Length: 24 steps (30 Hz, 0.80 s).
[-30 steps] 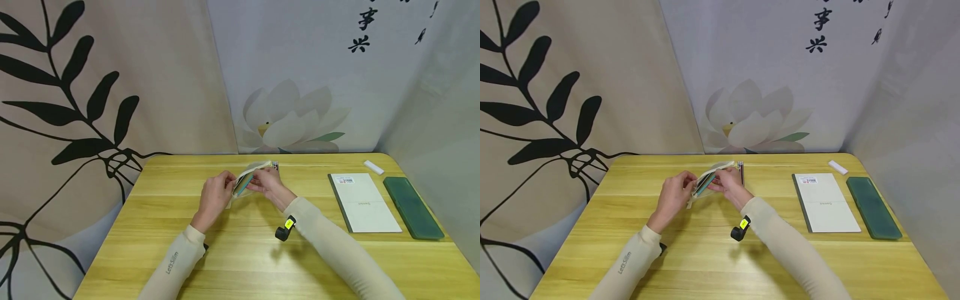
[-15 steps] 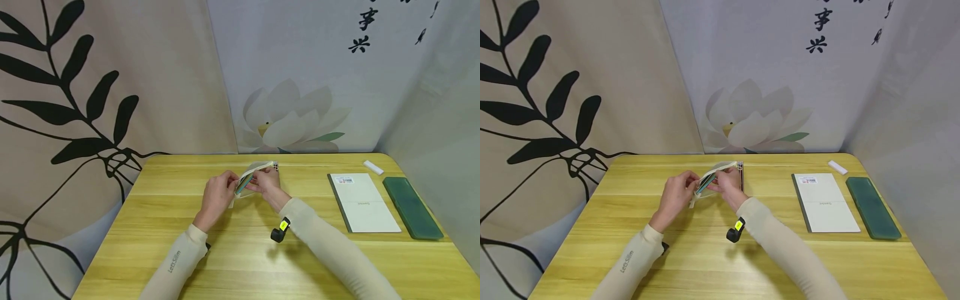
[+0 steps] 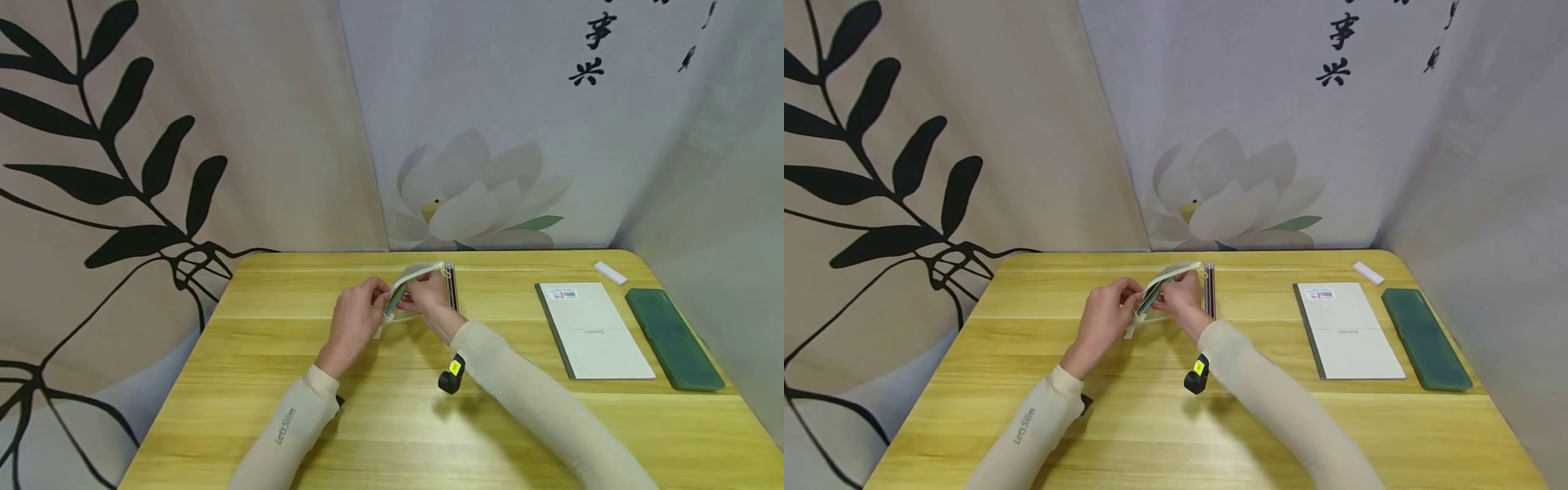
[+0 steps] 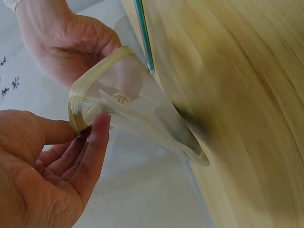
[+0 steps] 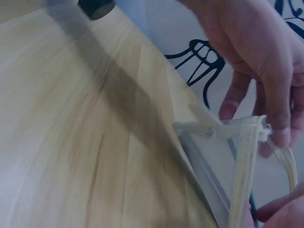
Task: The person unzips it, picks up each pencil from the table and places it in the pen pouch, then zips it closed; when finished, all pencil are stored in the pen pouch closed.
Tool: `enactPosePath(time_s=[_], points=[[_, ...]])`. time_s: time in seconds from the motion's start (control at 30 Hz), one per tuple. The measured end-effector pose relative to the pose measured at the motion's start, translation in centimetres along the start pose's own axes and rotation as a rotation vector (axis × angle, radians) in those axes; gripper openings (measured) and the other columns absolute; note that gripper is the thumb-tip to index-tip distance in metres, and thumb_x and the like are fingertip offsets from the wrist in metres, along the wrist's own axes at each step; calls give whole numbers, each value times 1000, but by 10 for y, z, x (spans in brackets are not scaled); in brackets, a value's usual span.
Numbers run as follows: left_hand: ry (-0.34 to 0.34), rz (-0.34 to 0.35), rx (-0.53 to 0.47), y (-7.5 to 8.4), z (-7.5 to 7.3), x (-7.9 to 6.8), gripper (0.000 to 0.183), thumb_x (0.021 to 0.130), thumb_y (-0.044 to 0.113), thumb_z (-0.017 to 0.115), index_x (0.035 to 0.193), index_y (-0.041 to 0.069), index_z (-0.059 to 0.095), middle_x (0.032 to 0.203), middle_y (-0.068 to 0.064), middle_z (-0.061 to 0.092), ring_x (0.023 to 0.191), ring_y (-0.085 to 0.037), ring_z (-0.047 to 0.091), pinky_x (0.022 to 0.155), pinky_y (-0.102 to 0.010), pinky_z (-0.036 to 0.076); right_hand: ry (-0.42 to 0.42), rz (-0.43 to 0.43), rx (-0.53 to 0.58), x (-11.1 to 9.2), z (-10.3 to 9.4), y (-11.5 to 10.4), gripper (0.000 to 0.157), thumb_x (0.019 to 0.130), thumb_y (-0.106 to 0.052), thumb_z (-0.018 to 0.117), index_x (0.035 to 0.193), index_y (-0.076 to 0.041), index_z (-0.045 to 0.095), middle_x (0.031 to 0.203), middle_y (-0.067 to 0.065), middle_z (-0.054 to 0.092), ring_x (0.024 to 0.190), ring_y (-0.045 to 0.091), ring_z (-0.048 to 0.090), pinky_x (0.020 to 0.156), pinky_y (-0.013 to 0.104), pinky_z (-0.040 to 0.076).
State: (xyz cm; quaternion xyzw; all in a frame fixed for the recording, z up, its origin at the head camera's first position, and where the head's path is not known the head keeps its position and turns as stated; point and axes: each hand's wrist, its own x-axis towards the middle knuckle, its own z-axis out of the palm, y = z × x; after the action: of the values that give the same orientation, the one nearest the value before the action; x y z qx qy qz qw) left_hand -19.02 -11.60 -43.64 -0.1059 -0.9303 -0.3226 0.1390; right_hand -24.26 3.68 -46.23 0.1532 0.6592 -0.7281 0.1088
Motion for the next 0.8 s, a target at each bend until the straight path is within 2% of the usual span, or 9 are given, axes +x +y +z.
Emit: enactPosePath(time_s=[0.13,0.3,0.5,0.63,0.8], points=[[-10,-21,-6,0,-2,0,6,101,12,72,100,11,77,84,-3,77,61,-11,60,55,-26,46,-18,-11,-35,1,3,-1,33,97,5,57,127,2,46,107,21,62,75,25,72,80,40,66],[-17,-40,0,-1,-2,0,6,102,11,71,102,10,77,86,-4,78,62,-12,61,56,-26,47,-48,-11,-45,-1,3,-2,26,97,4,60,120,-1,48,106,20,63,77,28,74,82,42,66],[4,-38,8,-2,-2,0,5,101,11,72,101,10,77,88,-4,79,68,-14,66,58,-28,49,-133,5,-81,-5,4,0,32,93,2,74,115,2,51,107,24,70,83,31,79,76,39,66],[12,-18,16,-3,-2,0,4,100,11,73,100,10,77,87,-4,79,67,-14,67,59,-28,50,-149,1,-87,-8,5,1,33,93,0,76,116,2,53,106,23,71,84,29,79,76,38,66],[11,-30,10,-5,-2,-1,5,101,12,72,100,11,77,86,-4,79,64,-14,64,57,-28,48,-148,11,-66,-10,1,3,35,99,-5,69,128,3,52,118,26,69,94,33,78,79,36,66]])
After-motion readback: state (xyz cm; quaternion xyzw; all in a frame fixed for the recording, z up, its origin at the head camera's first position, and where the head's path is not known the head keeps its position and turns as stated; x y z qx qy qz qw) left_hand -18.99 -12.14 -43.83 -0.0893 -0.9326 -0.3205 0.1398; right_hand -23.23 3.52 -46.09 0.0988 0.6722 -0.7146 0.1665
